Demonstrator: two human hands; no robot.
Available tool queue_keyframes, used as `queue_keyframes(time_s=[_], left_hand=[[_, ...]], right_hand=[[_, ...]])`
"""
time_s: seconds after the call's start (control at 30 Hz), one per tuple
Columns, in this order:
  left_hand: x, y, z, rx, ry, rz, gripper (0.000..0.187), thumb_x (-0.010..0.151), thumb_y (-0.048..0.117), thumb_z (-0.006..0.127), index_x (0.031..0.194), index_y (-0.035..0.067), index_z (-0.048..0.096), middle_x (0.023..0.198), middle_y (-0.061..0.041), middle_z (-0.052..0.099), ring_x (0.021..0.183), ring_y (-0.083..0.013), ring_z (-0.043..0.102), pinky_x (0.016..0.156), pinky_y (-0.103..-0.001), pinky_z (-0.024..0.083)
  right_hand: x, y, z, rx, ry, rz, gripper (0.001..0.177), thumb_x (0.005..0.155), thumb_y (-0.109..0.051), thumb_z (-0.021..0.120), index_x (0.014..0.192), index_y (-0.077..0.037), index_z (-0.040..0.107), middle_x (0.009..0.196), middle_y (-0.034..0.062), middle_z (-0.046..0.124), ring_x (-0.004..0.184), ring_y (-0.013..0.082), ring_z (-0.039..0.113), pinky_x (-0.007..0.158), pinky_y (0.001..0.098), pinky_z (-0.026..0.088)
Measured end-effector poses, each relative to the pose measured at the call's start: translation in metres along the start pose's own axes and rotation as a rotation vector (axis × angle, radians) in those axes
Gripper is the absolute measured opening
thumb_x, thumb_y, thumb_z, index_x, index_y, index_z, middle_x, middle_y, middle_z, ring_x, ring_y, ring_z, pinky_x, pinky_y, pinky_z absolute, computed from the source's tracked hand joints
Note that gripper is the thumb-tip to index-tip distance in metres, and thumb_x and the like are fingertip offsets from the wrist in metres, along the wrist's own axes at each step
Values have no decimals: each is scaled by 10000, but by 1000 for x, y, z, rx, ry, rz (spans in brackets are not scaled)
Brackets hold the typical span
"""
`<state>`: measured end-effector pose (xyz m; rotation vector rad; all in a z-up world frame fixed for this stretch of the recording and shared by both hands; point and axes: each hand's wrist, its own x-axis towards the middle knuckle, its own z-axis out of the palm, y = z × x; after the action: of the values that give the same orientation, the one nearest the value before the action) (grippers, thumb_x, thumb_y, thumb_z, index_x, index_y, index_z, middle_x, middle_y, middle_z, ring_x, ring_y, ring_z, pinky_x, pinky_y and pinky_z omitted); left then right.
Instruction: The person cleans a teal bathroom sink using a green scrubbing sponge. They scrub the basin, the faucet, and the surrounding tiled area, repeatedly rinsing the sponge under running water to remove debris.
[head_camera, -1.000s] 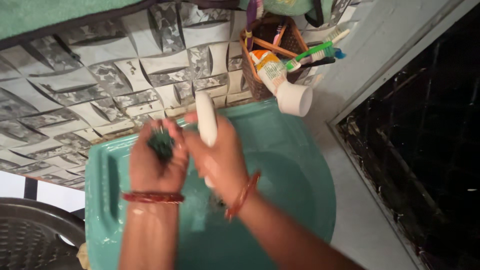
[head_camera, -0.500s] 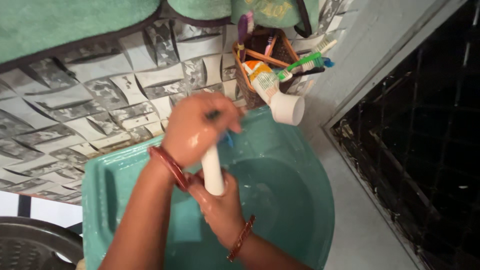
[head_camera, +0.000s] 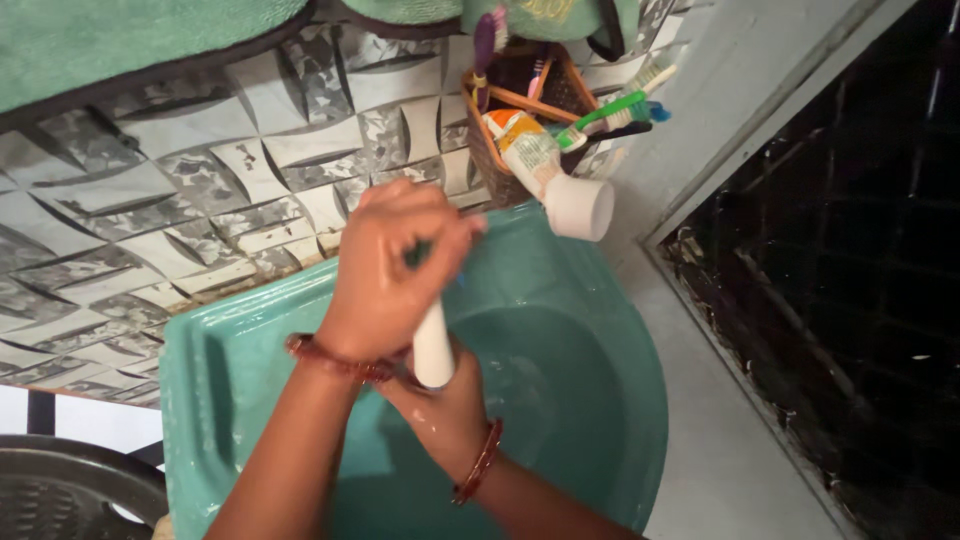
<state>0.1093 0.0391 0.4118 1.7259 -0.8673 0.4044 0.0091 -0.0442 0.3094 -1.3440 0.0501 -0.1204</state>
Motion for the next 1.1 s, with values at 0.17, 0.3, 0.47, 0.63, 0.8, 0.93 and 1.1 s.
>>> queue_keyframes(time_s=[0.17, 0.3, 0.47, 0.63, 0.8, 0.93, 1.1], left_hand=[[-15, -115, 35, -318, 296, -619, 472, 1089, 395, 376, 841, 65, 604, 702, -43, 555, 653, -180, 496, 634, -339, 406], [-85, -153, 61, -261, 618, -612, 330, 1114, 332, 475, 924, 85, 585, 828, -23, 538, 744, -163, 485, 669, -341, 428], [-136, -111, 75, -1175, 938, -1058, 316, 993, 321, 588, 765, 141, 463, 699, -60, 589, 688, -196, 614, 657, -340, 509], [-146, -67, 123, -1433, 806, -1224, 285, 989, 296, 536, 1028, 57, 685, 931, -77, 691, 850, -207, 650, 791, -362, 538], [-150, -64, 129, -1385, 939, -1200, 255, 1001, 220, 542, 1058, 7, 670, 984, -91, 693, 909, -204, 668, 842, -352, 557], [-159, -54, 123, -1442, 1029, -1219, 201, 992, 221, 541, 970, 45, 635, 922, -97, 664, 839, -234, 649, 778, -388, 552], [-153, -53, 100, -211, 731, -707, 243, 817, 38, 625, 1059, 20, 652, 1020, -55, 655, 929, -144, 601, 826, -331, 551]], right_hand=[[-5, 42, 1, 49, 274, 338, 170, 969, -153, 626, 1056, -14, 671, 675, 28, 572, 533, 104, 482, 459, 260, 362], [8, 66, -18, 308, 247, 318, 164, 909, -116, 605, 1015, -11, 674, 744, 49, 643, 604, 137, 580, 543, 272, 482], [21, 64, -42, 73, 345, 274, 304, 972, -214, 550, 1117, -24, 738, 930, 35, 721, 811, 115, 638, 686, 288, 524], [35, 72, -60, 598, 462, 481, 353, 1039, -310, 516, 1179, -24, 668, 1014, 84, 718, 886, 203, 676, 805, 361, 543], [26, 62, -61, 655, 435, 466, 451, 1015, -352, 417, 1230, -29, 647, 1075, 115, 733, 975, 243, 690, 899, 401, 541], [15, 66, -62, 694, 372, 456, 515, 1001, -365, 386, 1240, 20, 632, 1063, 160, 731, 991, 288, 693, 926, 428, 534], [40, 92, -34, 664, 116, 331, 367, 1020, -199, 490, 1298, 35, 549, 1255, 159, 660, 1203, 267, 624, 1087, 407, 480]])
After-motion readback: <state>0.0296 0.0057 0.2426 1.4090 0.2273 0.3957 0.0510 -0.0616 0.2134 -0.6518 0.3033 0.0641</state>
